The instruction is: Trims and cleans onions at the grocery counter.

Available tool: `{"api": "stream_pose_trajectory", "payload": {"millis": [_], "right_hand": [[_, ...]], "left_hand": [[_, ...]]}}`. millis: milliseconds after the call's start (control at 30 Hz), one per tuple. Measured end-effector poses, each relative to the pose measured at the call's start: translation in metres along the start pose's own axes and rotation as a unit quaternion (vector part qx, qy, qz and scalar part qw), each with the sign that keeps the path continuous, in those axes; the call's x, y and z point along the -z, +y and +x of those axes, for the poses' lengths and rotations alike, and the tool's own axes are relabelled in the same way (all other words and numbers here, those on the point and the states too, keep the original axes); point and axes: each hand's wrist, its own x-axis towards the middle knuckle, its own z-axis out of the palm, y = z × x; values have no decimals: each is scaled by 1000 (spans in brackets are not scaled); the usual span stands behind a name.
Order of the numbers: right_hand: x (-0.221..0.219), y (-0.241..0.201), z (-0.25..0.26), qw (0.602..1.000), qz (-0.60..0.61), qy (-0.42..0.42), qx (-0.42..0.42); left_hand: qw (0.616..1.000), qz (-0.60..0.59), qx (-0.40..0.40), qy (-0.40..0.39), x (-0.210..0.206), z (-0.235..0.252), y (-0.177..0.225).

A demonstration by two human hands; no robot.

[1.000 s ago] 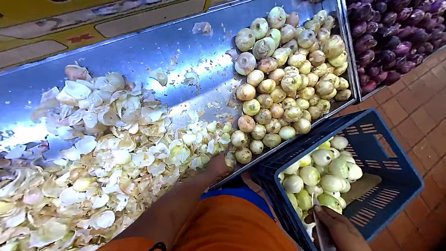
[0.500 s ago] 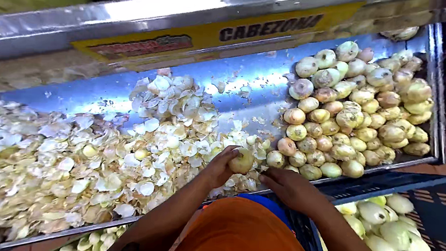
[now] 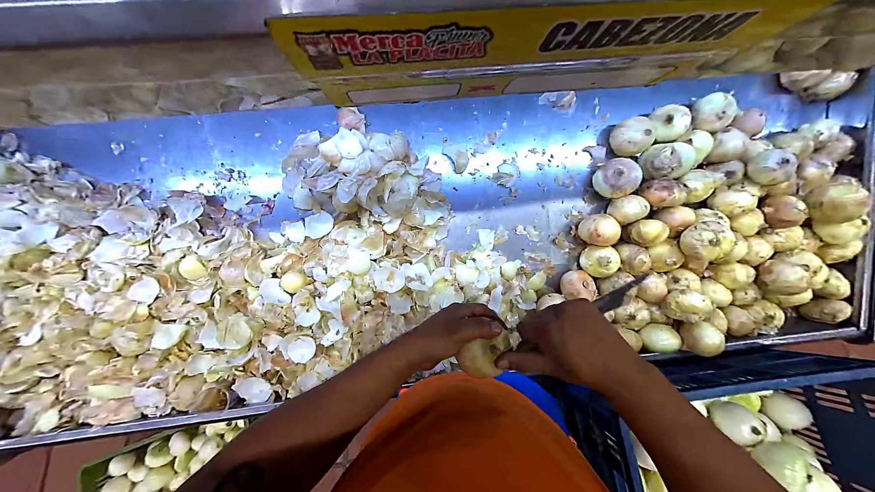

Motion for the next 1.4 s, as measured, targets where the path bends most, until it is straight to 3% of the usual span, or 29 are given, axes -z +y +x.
{"api": "stream_pose_trajectory", "payload": {"millis": [100,367,700,833,933,1167,1400], "right_hand": [[-4,-20,0,999,22,23,41],[10,-18,-22,998,-7,17,-63],[6,-38,-20,997,35,51,53],[3,-46,-30,995,10,88,54],[2,-55,-38,996,18,65,66],[8,-51,-40,995,16,32,-93],[5,-54,-32,996,26,38,-78]], "left_hand": [[999,2,17,-45,0,-1,-4],[999,-32,18,-32,0,-8,-3],[988,-25,52,-142,-12,-19,6],[989,-54,61,-123,-11,-20,2],[988,-99,73,-89,-8,-20,-6],[988,-107,55,-92,-3,-21,-10],[986,-98,67,-115,-8,-21,-8]]}}
